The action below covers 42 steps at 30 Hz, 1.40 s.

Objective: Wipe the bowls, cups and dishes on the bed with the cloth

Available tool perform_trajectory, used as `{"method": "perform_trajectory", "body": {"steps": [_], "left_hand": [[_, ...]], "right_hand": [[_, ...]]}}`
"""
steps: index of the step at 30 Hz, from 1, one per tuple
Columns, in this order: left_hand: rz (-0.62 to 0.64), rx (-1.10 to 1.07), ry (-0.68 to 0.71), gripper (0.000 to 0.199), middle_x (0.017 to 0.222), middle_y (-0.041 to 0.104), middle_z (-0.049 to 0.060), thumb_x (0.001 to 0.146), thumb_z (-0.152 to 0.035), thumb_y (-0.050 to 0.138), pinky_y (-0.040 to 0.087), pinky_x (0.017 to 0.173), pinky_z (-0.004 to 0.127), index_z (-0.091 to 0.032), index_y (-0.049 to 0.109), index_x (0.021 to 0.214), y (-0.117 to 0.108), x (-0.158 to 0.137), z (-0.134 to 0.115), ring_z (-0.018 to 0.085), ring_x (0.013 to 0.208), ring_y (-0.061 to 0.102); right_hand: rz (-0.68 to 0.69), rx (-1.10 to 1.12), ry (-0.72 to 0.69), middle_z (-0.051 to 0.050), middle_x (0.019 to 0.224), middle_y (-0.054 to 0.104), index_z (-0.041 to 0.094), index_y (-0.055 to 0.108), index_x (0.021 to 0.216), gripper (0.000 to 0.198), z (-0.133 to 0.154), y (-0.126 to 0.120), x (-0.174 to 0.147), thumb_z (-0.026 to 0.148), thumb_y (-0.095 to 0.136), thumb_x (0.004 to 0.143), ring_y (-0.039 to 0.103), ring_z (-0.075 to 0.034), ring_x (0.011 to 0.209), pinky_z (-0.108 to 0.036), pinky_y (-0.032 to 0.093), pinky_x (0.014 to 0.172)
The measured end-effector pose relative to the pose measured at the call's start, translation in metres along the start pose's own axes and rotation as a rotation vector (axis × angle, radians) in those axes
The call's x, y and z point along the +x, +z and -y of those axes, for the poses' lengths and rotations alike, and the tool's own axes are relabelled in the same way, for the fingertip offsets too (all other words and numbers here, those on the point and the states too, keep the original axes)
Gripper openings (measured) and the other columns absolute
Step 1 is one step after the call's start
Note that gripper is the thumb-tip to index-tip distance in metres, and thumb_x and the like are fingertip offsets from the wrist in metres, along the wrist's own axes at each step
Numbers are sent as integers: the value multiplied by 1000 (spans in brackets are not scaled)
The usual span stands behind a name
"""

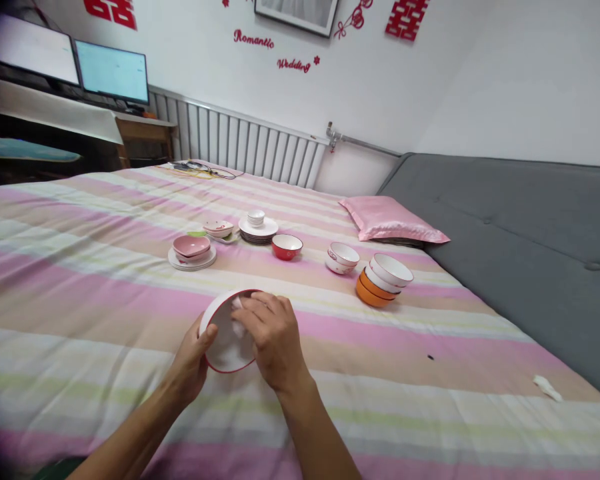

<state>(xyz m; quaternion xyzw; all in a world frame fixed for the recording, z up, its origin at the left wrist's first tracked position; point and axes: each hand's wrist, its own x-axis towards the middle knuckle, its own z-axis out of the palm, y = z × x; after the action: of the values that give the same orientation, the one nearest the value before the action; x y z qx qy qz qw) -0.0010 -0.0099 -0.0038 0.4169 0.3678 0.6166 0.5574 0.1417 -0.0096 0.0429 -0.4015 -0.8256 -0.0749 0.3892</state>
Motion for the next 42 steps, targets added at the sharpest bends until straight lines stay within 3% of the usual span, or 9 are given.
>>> {"method": "perform_trajectory", "body": {"steps": [3,6,12,16,25,30,35,39,42], "left_hand": [[-33,79,-5,60,100,65,9,63,-50,70,43,78,32,-14,57,109,2,-2,0,25,92,58],[-86,147,31,64,95,65,8,55,-50,75,43,76,31,-13,58,105,5,-3,-3,25,89,58],[-88,233,158,71,99,64,8,49,-50,77,44,74,31,-14,56,106,-1,2,-13,25,89,57],[-90,304,235,71,101,62,8,50,-51,76,44,75,31,-15,55,108,-10,6,-16,26,90,57],[-27,195,304,71,110,60,10,56,-49,75,45,79,31,-16,53,116,-18,13,-10,28,100,56],[-113,-61,275,70,102,64,9,58,-51,73,47,78,32,-16,54,115,-19,24,-11,27,97,59],[-158,-251,187,56,97,69,8,61,-52,71,48,83,34,-17,64,105,-17,24,-14,28,99,61],[-256,-358,63,48,92,72,5,62,-53,70,49,86,35,-19,68,96,-10,19,-17,27,97,63],[-308,-422,-9,43,92,73,2,62,-51,71,48,89,35,-20,70,92,-6,15,-19,25,93,65]], "right_hand": [[-112,-75,-16,-5,105,69,22,64,105,26,-6,15,-5,14,43,91,54,-18,106,-34,41,86],[-140,-118,66,-7,95,70,19,65,100,25,-7,35,-12,13,43,91,55,-19,99,-33,44,82],[-15,-112,223,-9,84,66,17,64,97,24,7,48,-14,10,47,81,52,-24,87,-34,44,70],[166,-67,280,-9,86,64,18,61,99,29,18,37,-9,11,51,74,52,-25,83,-32,42,63],[420,297,151,-1,91,61,23,61,92,38,7,-3,0,-2,46,68,50,-17,91,-26,42,75],[500,185,249,-1,79,58,23,62,85,42,-7,-38,-2,-7,42,63,49,-16,82,-26,37,71],[366,147,355,-2,89,62,23,59,90,43,-8,-55,2,-7,41,65,49,-18,88,-29,38,73],[130,182,402,-2,100,63,24,56,98,38,-5,-52,5,-1,43,72,48,-21,95,-32,40,78],[-64,208,515,-4,103,61,23,54,105,30,-7,-45,6,11,47,79,49,-22,94,-34,41,79]]}}
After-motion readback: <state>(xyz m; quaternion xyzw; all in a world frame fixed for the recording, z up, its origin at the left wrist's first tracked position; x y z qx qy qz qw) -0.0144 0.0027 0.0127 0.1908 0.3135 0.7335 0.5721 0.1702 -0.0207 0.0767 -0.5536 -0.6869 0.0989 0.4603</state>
